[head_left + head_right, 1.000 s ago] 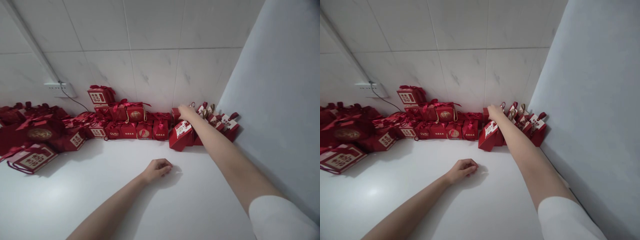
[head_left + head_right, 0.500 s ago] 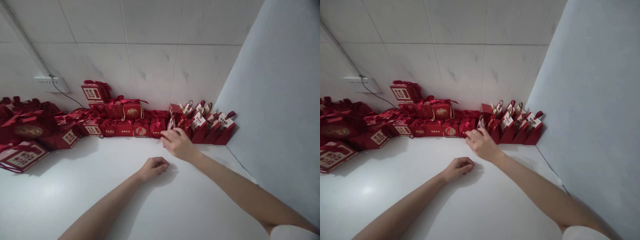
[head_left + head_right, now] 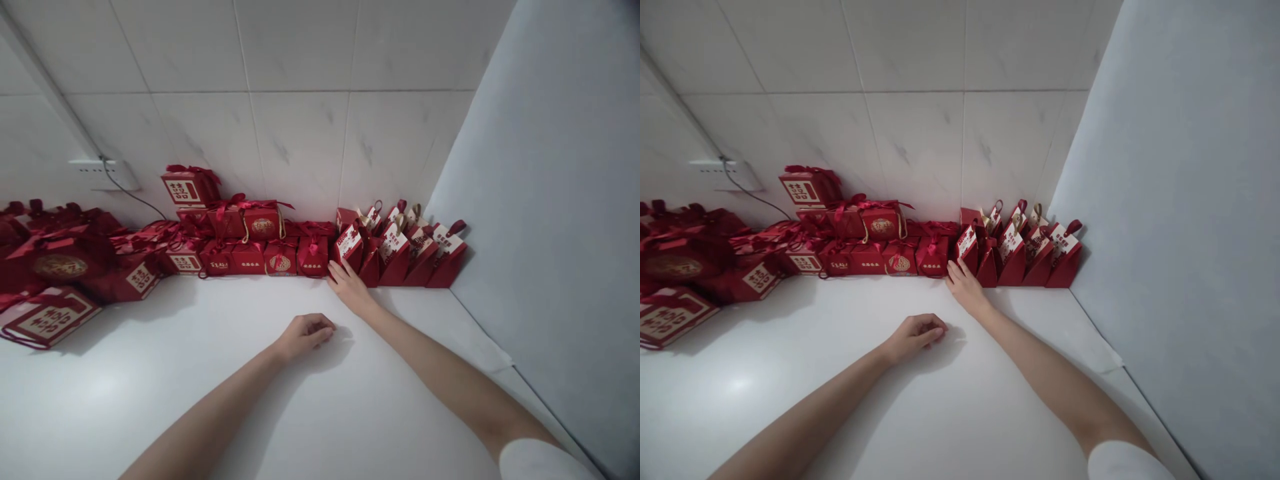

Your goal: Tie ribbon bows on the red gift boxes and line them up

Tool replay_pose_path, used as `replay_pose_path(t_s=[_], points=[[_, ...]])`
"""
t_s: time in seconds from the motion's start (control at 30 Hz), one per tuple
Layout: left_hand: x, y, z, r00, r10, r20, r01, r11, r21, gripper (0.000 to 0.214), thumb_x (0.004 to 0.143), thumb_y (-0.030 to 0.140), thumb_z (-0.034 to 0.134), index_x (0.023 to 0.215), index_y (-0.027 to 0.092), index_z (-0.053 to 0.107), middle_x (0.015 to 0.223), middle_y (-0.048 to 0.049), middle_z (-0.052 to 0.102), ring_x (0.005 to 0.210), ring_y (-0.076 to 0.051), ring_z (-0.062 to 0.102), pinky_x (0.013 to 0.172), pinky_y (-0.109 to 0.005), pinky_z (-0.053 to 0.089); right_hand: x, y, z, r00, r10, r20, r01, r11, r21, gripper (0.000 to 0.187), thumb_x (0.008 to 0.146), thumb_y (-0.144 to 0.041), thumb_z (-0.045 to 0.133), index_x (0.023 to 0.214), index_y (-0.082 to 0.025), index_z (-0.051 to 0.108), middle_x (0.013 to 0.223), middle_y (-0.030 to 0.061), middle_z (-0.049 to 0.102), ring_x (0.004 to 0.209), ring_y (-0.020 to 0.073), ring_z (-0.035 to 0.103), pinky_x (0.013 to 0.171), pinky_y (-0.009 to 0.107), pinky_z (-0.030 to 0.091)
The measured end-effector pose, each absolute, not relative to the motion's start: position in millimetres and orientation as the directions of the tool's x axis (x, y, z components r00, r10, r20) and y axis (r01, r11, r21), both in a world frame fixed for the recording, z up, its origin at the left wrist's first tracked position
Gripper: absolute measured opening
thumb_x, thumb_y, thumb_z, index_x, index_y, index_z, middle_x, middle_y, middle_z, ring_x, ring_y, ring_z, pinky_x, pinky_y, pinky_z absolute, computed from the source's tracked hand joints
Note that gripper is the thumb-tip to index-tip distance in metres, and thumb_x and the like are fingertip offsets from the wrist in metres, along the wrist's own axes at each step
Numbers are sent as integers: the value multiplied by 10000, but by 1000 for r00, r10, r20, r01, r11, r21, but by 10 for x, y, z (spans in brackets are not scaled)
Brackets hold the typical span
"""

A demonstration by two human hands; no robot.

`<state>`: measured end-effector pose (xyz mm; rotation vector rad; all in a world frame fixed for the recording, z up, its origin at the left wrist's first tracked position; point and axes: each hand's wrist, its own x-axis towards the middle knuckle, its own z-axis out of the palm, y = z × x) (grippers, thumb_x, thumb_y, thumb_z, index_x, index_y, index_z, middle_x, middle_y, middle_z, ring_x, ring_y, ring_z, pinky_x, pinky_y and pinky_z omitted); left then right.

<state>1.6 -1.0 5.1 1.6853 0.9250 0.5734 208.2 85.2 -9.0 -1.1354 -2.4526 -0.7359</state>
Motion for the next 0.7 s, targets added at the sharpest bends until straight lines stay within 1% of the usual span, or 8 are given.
replay_pose_path(t_s=[0.13, 0.23, 0.37, 0.43, 0.5, 0.6, 0.63, 0.7], points=[[15, -22, 55, 550, 834, -52, 315, -149, 937, 354, 871, 473, 558, 996, 165, 677, 820, -54, 661, 679, -147, 574, 597, -260, 468, 2015, 704, -137, -678, 490, 547, 693, 675, 254, 288, 939, -77, 433, 1101, -112, 669, 1351, 175, 582, 1298, 281, 496, 1166, 561, 285], [-20, 6, 108, 464, 878, 117, 395, -324, 860, 281, 897, 409, 518, 971, 195, 684, 921, -58, 667, 767, -165, 601, 610, -253, 471, 1979, 601, -137, -760, 392, 519, 559, 801, 214, 261, 951, -85, 434, 1056, -147, 665, 1247, 144, 642, 1214, 250, 549, 1070, 489, 422], [-185, 206, 146, 214, 862, 460, 507, -501, 701, 232, 885, 301, 528, 1081, 239, 637, 1159, -82, 580, 1083, -223, 568, 844, -329, 505, 1964, 550, -147, -777, 447, 444, 516, 856, 42, 198, 944, -102, 473, 1023, -143, 651, 1027, 125, 689, 1006, 228, 627, 868, 385, 521], [-317, 371, 117, 41, 816, 576, 568, -493, 659, 303, 856, 251, 562, 1158, 238, 579, 1242, -99, 523, 1187, -248, 510, 962, -398, 461, 1980, 550, -165, -762, 480, 434, 529, 848, -9, 206, 931, -89, 475, 1025, -151, 648, 967, 106, 690, 967, 219, 638, 870, 371, 518], [-453, 536, 59, -155, 792, 590, 560, -421, 714, 414, 812, 230, 606, 1216, 229, 511, 1314, -120, 456, 1235, -270, 470, 1005, -445, 435, 1979, 558, -201, -709, 521, 474, 557, 827, -76, 255, 929, -97, 465, 1119, -166, 620, 1086, 111, 670, 1070, 217, 621, 946, 372, 499], [-580, 694, -21, -335, 834, 439, 393, -300, 869, 431, 799, 253, 612, 1204, 216, 468, 1297, -135, 452, 1219, -277, 492, 1008, -484, 440, 1853, 587, -295, -407, 705, 581, 575, 692, -437, 471, 907, -176, 508, 1373, -188, 433, 1428, 147, 468, 1337, 219, 457, 1093, 398, 413], [-587, 712, -34, -327, 856, 401, 356, -281, 891, 391, 809, 267, 600, 1176, 209, 479, 1259, -133, 484, 1191, -274, 518, 988, -482, 458, 1770, 603, -330, -253, 776, 578, 530, 611, -588, 580, 888, -199, 532, 1435, -182, 340, 1497, 166, 381, 1392, 223, 392, 1119, 414, 385], [-550, 704, -34, -237, 892, 385, 341, -295, 893, 330, 818, 290, 594, 1126, 201, 517, 1183, -118, 551, 1137, -261, 563, 940, -449, 498, 1562, 638, -386, -79, 872, 483, 422, 468, -776, 739, 852, -225, 555, 1495, -142, 199, 1557, 215, 268, 1442, 248, 312, 1128, 458, 363]])
